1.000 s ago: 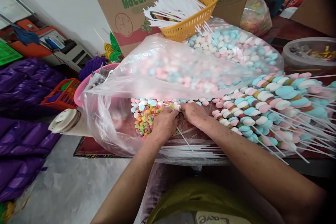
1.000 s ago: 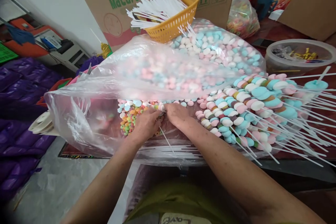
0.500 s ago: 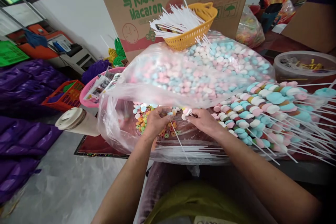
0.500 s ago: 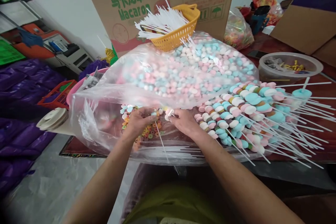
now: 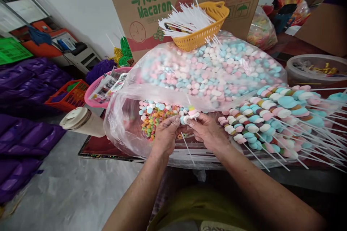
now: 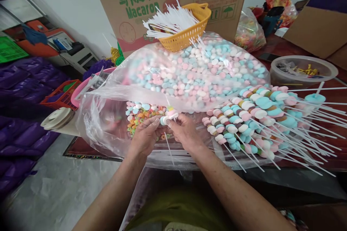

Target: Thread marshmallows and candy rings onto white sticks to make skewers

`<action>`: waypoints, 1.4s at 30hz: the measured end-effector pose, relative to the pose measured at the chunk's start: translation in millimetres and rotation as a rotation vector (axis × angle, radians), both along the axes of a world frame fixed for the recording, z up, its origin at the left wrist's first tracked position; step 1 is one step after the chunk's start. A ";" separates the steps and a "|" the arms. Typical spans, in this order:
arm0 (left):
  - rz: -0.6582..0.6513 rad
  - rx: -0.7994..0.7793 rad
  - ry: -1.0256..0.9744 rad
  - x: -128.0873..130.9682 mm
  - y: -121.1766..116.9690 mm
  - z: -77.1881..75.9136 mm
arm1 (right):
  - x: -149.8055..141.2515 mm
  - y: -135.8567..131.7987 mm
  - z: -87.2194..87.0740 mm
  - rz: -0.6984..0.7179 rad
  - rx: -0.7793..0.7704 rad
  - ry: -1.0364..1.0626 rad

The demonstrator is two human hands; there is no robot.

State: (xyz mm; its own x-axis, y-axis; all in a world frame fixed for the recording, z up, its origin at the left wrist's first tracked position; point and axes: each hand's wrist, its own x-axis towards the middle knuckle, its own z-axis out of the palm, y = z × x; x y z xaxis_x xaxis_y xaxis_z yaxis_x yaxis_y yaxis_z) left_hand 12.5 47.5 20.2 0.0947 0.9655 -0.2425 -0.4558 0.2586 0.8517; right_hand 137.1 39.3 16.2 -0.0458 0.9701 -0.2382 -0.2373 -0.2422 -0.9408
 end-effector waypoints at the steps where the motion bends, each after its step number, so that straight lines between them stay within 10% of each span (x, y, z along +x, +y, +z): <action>1: 0.005 0.020 0.004 0.5 -3.7 -1.7 | -2.8 -1.6 -0.6 -0.001 -0.039 0.060; 8: -0.087 0.075 0.122 -5.3 -10.5 -9.3 | 2.6 -13.7 -0.3 0.172 -0.081 0.041; 15: 0.111 0.037 0.212 -13.9 -6.7 -19.1 | 34.0 -58.9 11.0 0.314 0.310 -0.950; 20: 0.112 0.060 0.241 -6.3 -15.0 -12.2 | 29.1 -61.9 -1.3 0.361 0.271 -1.242; 29: 0.131 0.024 0.156 -7.6 -15.2 -14.3 | 28.4 -63.4 16.2 0.433 0.218 -1.386; 42: 0.300 0.291 0.685 2.9 -23.5 -29.5 | 6.5 -61.7 35.1 0.550 0.025 -1.548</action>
State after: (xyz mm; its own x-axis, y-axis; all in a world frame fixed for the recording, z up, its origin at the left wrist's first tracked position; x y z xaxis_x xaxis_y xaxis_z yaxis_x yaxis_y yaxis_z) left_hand 15.4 24.0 -9.2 -0.2576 0.9597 0.1125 0.1780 -0.0673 0.9817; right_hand 143.6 -22.4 51.3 -0.1127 0.9229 -0.3682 0.9806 0.0435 -0.1913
